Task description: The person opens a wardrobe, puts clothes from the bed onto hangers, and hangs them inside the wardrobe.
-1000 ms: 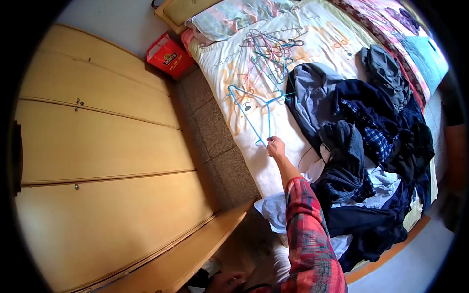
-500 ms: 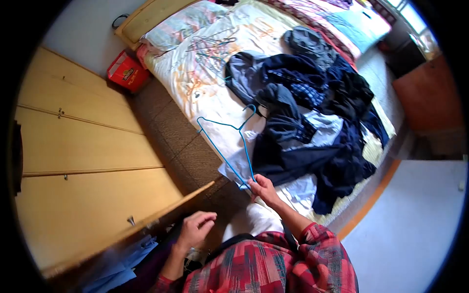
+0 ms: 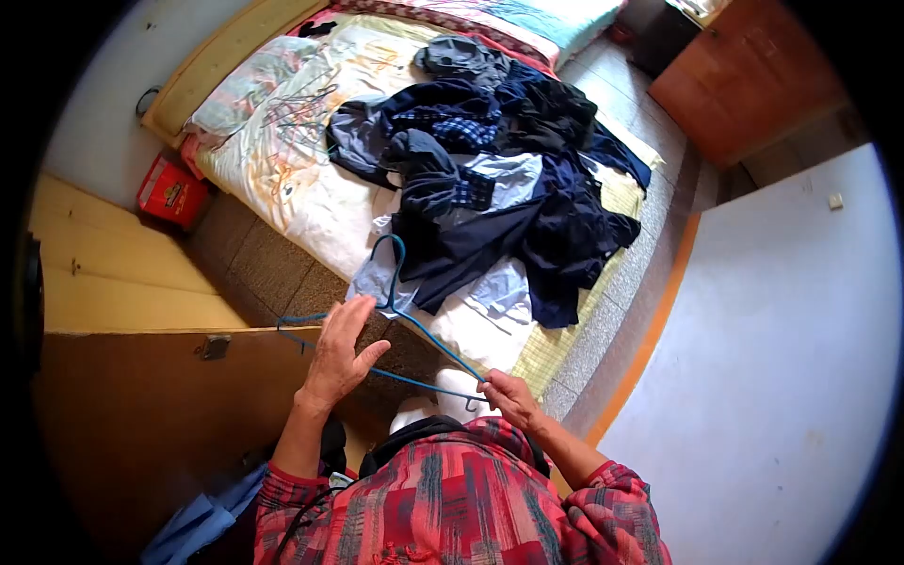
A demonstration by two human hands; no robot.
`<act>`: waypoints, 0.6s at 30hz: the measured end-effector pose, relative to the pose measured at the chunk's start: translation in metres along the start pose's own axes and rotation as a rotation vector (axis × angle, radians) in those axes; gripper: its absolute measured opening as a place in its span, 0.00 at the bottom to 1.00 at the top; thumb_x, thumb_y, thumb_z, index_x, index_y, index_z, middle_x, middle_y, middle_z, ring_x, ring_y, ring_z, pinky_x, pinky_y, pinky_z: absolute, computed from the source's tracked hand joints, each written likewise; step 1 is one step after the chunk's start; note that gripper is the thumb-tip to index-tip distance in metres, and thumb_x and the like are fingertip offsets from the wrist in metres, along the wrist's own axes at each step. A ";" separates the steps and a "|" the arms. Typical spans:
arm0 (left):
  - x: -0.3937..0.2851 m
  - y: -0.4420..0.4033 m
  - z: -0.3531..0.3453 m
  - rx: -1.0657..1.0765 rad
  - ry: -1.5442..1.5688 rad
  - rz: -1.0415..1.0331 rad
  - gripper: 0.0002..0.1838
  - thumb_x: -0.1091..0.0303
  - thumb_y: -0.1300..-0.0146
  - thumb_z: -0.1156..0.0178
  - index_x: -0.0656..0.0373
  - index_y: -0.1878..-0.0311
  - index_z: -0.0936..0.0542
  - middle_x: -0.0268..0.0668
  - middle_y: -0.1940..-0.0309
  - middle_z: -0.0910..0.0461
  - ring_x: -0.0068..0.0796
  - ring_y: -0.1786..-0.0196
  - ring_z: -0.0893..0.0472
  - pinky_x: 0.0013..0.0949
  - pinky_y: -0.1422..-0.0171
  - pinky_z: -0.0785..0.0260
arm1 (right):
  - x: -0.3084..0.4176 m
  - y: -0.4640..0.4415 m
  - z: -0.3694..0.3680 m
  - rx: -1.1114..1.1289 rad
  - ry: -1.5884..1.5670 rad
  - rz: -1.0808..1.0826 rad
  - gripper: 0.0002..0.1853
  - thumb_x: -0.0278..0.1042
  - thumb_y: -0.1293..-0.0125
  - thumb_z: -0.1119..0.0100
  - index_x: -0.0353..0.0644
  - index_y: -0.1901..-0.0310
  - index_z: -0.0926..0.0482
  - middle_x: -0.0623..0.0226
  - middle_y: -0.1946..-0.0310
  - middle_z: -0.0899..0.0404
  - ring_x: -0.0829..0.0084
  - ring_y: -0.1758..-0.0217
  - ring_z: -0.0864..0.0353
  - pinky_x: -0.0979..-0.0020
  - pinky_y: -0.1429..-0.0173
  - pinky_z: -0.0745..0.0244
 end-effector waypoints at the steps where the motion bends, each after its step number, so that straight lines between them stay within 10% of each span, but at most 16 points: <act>1: 0.000 0.000 -0.014 0.096 0.120 0.023 0.29 0.62 0.44 0.38 0.63 0.41 0.31 0.47 0.43 0.30 0.49 0.39 0.34 0.43 0.34 0.44 | -0.003 0.006 0.005 -0.013 -0.008 -0.005 0.12 0.38 0.30 0.53 0.37 0.65 0.27 0.74 0.79 0.31 0.83 0.76 0.31 0.79 0.71 0.34; 6: 0.006 -0.005 -0.051 0.258 0.282 0.210 0.13 0.69 0.43 0.39 0.53 0.53 0.19 0.40 0.73 0.24 0.36 0.70 0.23 0.32 0.66 0.33 | -0.007 0.011 0.021 0.113 0.279 0.134 0.10 0.36 0.34 0.50 0.38 0.64 0.24 0.67 0.75 0.28 0.75 0.72 0.28 0.73 0.66 0.32; 10: -0.027 -0.020 -0.089 0.326 0.305 0.098 0.13 0.68 0.44 0.39 0.49 0.54 0.19 0.39 0.74 0.24 0.39 0.70 0.23 0.34 0.67 0.32 | 0.014 -0.020 0.027 0.265 0.540 0.122 0.15 0.42 0.39 0.45 0.41 0.57 0.24 0.58 0.63 0.22 0.61 0.59 0.23 0.65 0.53 0.29; 15: -0.066 -0.041 -0.142 0.462 0.176 -0.018 0.11 0.68 0.45 0.39 0.53 0.56 0.20 0.39 0.69 0.26 0.42 0.67 0.23 0.38 0.65 0.30 | 0.000 -0.078 0.025 0.226 -0.134 0.004 0.11 0.33 0.39 0.40 0.38 0.57 0.23 0.70 0.67 0.22 0.82 0.62 0.28 0.76 0.56 0.30; 18: -0.070 -0.066 -0.113 0.174 0.103 0.026 0.18 0.72 0.49 0.36 0.60 0.53 0.22 0.46 0.49 0.28 0.47 0.42 0.31 0.41 0.39 0.38 | -0.020 -0.108 0.105 -0.183 -0.054 0.118 0.07 0.33 0.39 0.40 0.38 0.66 0.20 0.73 0.74 0.23 0.84 0.67 0.29 0.77 0.63 0.31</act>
Point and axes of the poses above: each hand's wrist, its own y-axis away from the middle knuckle, its own z-axis out of the back of the hand, x = y × z, the point moved 9 cm from there along -y, towards the middle knuckle
